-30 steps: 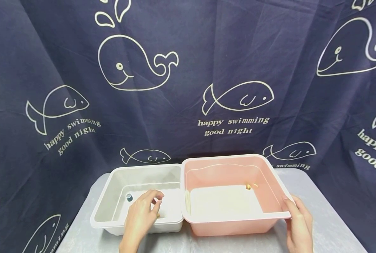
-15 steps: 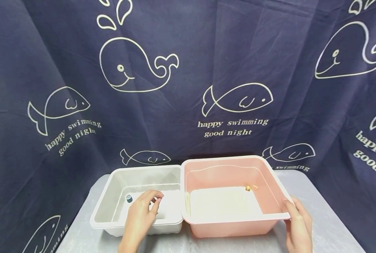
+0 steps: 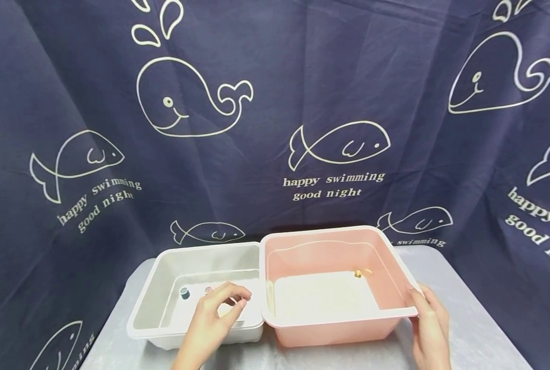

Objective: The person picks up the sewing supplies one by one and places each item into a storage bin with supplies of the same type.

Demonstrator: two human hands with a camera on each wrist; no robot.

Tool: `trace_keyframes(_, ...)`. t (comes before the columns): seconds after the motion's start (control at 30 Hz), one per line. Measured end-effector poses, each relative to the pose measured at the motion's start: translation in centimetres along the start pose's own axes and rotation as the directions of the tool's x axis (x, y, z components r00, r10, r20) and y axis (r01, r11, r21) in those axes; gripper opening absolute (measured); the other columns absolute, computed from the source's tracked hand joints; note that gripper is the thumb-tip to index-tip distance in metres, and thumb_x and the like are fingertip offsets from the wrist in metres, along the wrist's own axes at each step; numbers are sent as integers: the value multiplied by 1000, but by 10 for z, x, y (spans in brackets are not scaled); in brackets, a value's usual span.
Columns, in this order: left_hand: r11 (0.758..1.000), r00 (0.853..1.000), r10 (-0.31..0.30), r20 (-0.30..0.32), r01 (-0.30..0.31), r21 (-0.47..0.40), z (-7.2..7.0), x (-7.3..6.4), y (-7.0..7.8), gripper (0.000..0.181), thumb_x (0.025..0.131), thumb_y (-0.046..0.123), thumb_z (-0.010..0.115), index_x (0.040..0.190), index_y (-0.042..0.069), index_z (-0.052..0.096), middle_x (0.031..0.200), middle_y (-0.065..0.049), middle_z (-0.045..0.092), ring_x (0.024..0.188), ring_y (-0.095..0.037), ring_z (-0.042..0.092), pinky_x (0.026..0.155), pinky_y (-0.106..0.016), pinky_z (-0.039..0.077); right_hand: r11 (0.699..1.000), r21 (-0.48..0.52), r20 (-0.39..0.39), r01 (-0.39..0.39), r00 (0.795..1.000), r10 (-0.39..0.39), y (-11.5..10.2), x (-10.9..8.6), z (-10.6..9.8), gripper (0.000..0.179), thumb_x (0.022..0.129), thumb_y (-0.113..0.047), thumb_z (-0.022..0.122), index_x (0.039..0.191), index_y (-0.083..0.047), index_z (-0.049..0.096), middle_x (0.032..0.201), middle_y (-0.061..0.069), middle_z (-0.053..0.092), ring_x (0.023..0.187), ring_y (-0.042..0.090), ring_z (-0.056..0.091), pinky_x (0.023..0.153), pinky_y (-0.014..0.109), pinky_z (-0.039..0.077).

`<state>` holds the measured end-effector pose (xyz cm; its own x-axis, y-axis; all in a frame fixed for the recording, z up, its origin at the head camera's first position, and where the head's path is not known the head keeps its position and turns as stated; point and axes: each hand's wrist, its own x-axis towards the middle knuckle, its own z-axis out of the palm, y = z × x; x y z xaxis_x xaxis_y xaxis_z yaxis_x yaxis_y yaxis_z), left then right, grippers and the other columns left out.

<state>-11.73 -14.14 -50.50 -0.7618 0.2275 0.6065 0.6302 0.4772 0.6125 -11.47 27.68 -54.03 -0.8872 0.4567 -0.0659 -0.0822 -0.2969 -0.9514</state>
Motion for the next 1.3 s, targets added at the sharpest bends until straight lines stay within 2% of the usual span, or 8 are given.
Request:
trace_keyframes(0.17, 961, 972, 108, 210, -48, -271, 2, -4, 12, 26, 95, 2, 71, 115, 19, 72, 104, 4, 75, 94, -7, 69, 83, -25, 57, 1000, -9, 4, 9, 1000, -9, -1, -2, -1, 15, 104, -21, 61, 108, -19, 75, 105, -14, 67, 98, 4, 58, 83, 18, 49)
trace_keyframes(0.4, 930, 893, 233, 385, -90, -355, 9, -2, 19, 33, 98, 5, 69, 125, 24, 67, 106, 4, 74, 94, -4, 68, 86, -25, 57, 1000, -12, -8, -3, 1000, 3, -2, -4, -3, 14, 104, -23, 62, 109, -19, 75, 106, -14, 67, 99, 5, 58, 84, 19, 48)
trace_keyframes(0.53, 911, 782, 246, 572, 15, -412, 9, -6, 21, 34, 101, 11, 65, 133, 22, 63, 113, 2, 75, 99, -2, 70, 87, -24, 58, 1000, -19, -26, -16, 1000, 16, -3, -6, -5, 14, 104, -23, 62, 108, -20, 75, 105, -14, 66, 98, 5, 58, 83, 18, 49)
trace_keyframes(0.73, 936, 601, 221, 768, 90, -340, 15, -12, 24, 40, 103, 20, 63, 142, 25, 61, 130, 8, 71, 114, 1, 66, 97, -21, 54, 1000, -3, -41, -15, 999, 15, -3, -10, -3, 13, 104, -21, 62, 105, -20, 75, 102, -14, 66, 96, 5, 58, 81, 18, 49)
trace_keyframes(0.87, 944, 514, 226, 828, 96, -317, 27, -18, 19, 40, 105, 27, 62, 145, 25, 58, 132, 9, 70, 115, 8, 63, 96, -18, 53, 1000, -10, -42, -15, 999, 14, -2, -11, -1, 13, 104, -23, 62, 104, -20, 75, 101, -13, 66, 94, 6, 59, 80, 19, 49)
trace_keyframes(0.97, 953, 518, 221, 827, 64, -295, 41, -27, 10, 42, 104, 28, 64, 145, 22, 57, 131, 4, 71, 111, 8, 63, 92, -16, 53, 1000, -8, -40, -9, 999, 8, -2, -10, -1, 13, 103, -22, 62, 103, -19, 75, 98, -12, 66, 91, 6, 59, 79, 19, 49)
trace_keyframes(1.1, 963, 575, 172, 800, 75, -260, 65, -40, -6, 43, 99, 26, 71, 141, 18, 61, 128, -3, 72, 108, 5, 61, 90, -14, 51, 1000, -7, -37, -4, 999, 4, -4, -7, 2, 12, 103, -21, 63, 101, -18, 75, 96, -11, 65, 86, 6, 59, 75, 20, 49)
trace_keyframes(1.3, 902, 587, 108, 802, 282, -328, 100, -59, -23, 43, 97, 21, 72, 139, 17, 64, 127, -8, 72, 107, 7, 58, 88, -12, 49, 999, -40, -21, -14, 1000, 13, -8, -3, 3, 12, 104, -24, 62, 104, -18, 72, 97, -11, 64, 85, 6, 59, 74, 19, 49)
